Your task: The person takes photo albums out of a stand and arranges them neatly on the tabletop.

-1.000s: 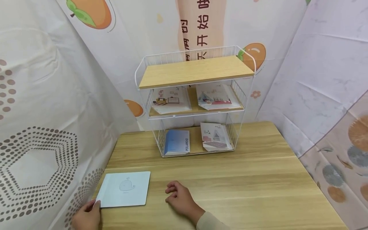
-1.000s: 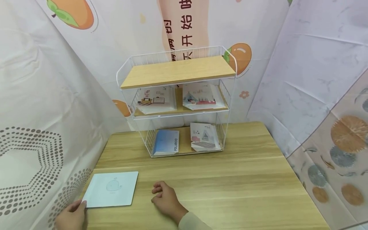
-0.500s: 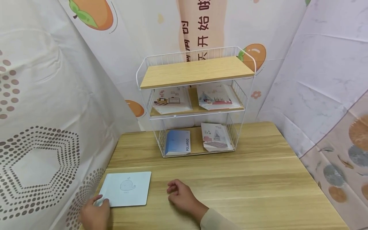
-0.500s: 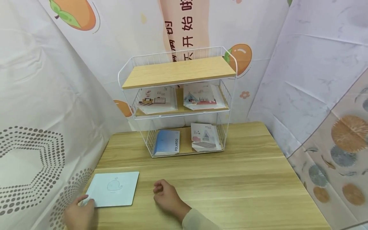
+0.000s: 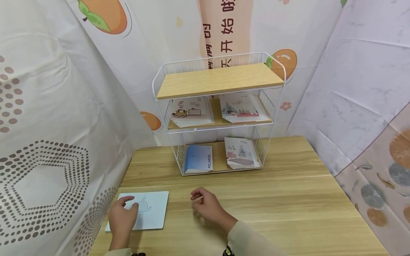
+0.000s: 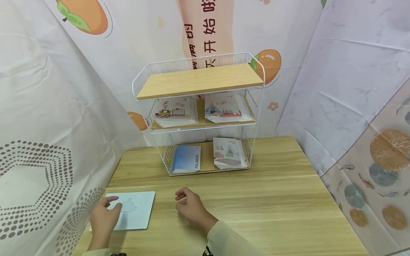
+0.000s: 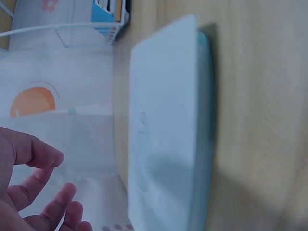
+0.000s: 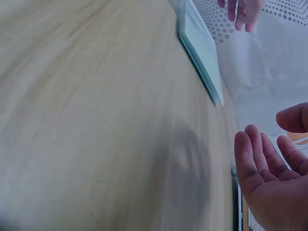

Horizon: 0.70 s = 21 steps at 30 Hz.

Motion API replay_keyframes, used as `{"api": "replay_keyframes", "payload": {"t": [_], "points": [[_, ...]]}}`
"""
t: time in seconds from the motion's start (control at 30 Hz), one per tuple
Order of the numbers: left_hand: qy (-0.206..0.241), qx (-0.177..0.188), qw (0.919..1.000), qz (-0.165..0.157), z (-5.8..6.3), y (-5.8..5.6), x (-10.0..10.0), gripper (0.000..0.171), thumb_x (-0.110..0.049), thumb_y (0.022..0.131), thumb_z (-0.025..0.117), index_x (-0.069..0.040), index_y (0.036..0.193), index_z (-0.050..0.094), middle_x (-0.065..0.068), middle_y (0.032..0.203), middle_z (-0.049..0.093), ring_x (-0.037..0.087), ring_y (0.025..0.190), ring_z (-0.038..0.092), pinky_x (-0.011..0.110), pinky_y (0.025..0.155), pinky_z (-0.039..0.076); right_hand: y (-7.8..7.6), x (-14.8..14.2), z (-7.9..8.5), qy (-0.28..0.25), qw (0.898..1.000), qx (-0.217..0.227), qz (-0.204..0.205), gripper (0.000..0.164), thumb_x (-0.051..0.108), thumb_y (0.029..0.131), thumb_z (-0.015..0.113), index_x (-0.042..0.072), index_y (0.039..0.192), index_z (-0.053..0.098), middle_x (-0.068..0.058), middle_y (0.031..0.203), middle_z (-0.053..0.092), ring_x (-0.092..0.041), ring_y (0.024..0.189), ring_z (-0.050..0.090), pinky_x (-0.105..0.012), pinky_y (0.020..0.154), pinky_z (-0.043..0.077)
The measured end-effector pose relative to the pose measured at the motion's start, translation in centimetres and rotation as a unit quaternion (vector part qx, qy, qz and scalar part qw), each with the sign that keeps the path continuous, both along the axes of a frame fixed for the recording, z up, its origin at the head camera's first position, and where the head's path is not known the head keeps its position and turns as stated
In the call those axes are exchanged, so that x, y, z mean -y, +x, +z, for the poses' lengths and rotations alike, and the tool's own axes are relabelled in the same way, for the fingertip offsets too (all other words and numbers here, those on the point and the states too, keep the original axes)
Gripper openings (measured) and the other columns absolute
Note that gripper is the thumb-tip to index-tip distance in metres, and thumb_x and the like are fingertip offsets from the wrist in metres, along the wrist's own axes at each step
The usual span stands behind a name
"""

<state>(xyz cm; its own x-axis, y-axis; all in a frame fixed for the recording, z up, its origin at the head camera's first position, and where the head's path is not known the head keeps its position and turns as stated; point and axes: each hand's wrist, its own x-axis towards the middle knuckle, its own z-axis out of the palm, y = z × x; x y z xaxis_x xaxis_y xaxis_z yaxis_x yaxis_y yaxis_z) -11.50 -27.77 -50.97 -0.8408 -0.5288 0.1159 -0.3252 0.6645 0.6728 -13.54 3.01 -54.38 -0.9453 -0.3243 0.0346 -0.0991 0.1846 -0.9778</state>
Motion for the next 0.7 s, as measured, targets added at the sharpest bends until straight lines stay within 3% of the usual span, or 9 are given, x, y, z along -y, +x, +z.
{"api": "replay_keyframes", "payload": {"t": [0.43,0.7], "points": [[-0.008,-0.041,0.9969,-0.067,2.4,-1.2,-2.0,0.03,-0.01,0.089,0.068,-0.003,0.117,0.073,0.024,0.123,0.066,0.041,0.111,0.063,0.053,0.082,0.05,-1.7,-1.1,2.6,0.038,0.999,-0.026,-0.005,0.03,0.004,0.092,0.063,0.013,0.122,0.064,-0.01,0.115,0.071,-0.016,0.094,0.066,-0.025,0.083,0.054],[-0.007,-0.046,0.992,-0.118,4.1,-1.8,-3.0,0.032,-0.01,0.09,0.067,-0.006,0.122,0.071,0.021,0.123,0.065,0.04,0.108,0.065,0.034,0.067,0.047,-2.5,-2.1,4.3,0.054,0.997,-0.049,-0.011,0.031,0.005,0.093,0.063,0.012,0.123,0.064,-0.008,0.118,0.069,-0.017,0.099,0.069,-0.027,0.085,0.057]]}}
